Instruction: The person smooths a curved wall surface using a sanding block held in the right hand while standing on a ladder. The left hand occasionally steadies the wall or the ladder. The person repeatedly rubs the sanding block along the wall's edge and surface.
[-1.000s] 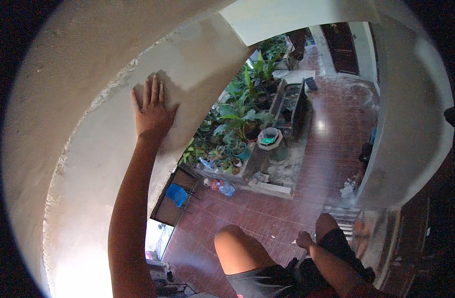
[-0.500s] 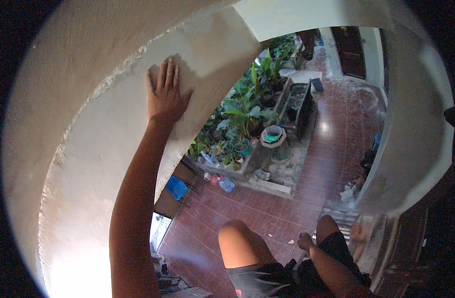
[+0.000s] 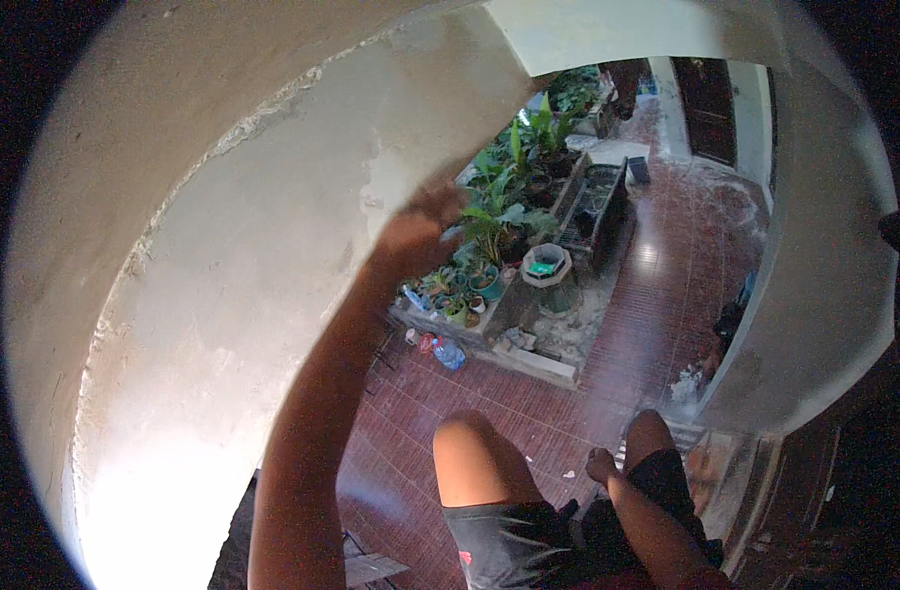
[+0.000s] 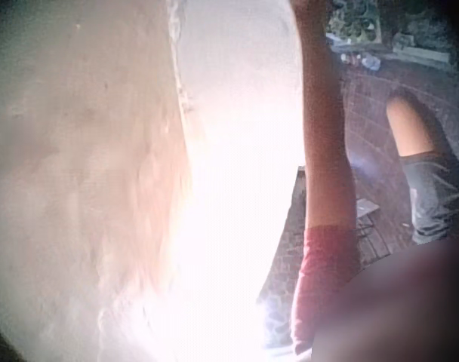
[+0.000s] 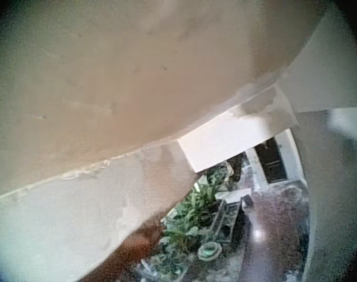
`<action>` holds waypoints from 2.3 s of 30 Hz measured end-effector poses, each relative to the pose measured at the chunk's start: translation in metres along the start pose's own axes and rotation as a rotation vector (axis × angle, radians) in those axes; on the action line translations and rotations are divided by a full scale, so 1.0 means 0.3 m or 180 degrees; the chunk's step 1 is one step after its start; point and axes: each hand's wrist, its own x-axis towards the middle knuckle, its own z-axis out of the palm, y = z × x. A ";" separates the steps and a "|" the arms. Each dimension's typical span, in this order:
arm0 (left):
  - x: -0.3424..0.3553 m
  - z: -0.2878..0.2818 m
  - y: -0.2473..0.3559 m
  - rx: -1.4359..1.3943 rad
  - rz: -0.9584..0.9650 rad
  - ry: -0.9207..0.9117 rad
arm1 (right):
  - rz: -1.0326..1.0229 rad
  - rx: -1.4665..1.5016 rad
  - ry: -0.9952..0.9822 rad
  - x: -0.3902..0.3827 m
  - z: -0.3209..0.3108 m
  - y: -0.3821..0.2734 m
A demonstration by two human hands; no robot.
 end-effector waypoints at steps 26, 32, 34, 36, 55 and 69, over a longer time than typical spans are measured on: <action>-1.299 -0.195 0.043 -0.5026 -0.3094 0.6109 | -0.0657 0.1802 0.1501 -0.021 -0.614 -0.805; -1.311 -0.156 0.018 -0.5223 -0.2960 0.6061 | -0.3174 0.1973 0.2777 -0.110 -1.040 -1.197; -1.306 -0.158 -0.002 -0.5319 -0.2887 0.6007 | -0.2755 0.1804 0.2740 -0.083 -1.117 -1.301; -1.295 -0.165 -0.024 -0.5399 -0.2834 0.5948 | -0.2467 0.2072 0.2718 -0.049 -1.128 -1.392; -1.396 -0.161 -0.010 -0.5939 -0.2415 0.5721 | -0.2633 0.2030 0.3869 -0.022 -0.950 -1.788; -1.392 -0.179 -0.009 -0.6486 -0.1620 0.5486 | -0.2626 0.1826 0.3944 -0.032 -0.967 -1.797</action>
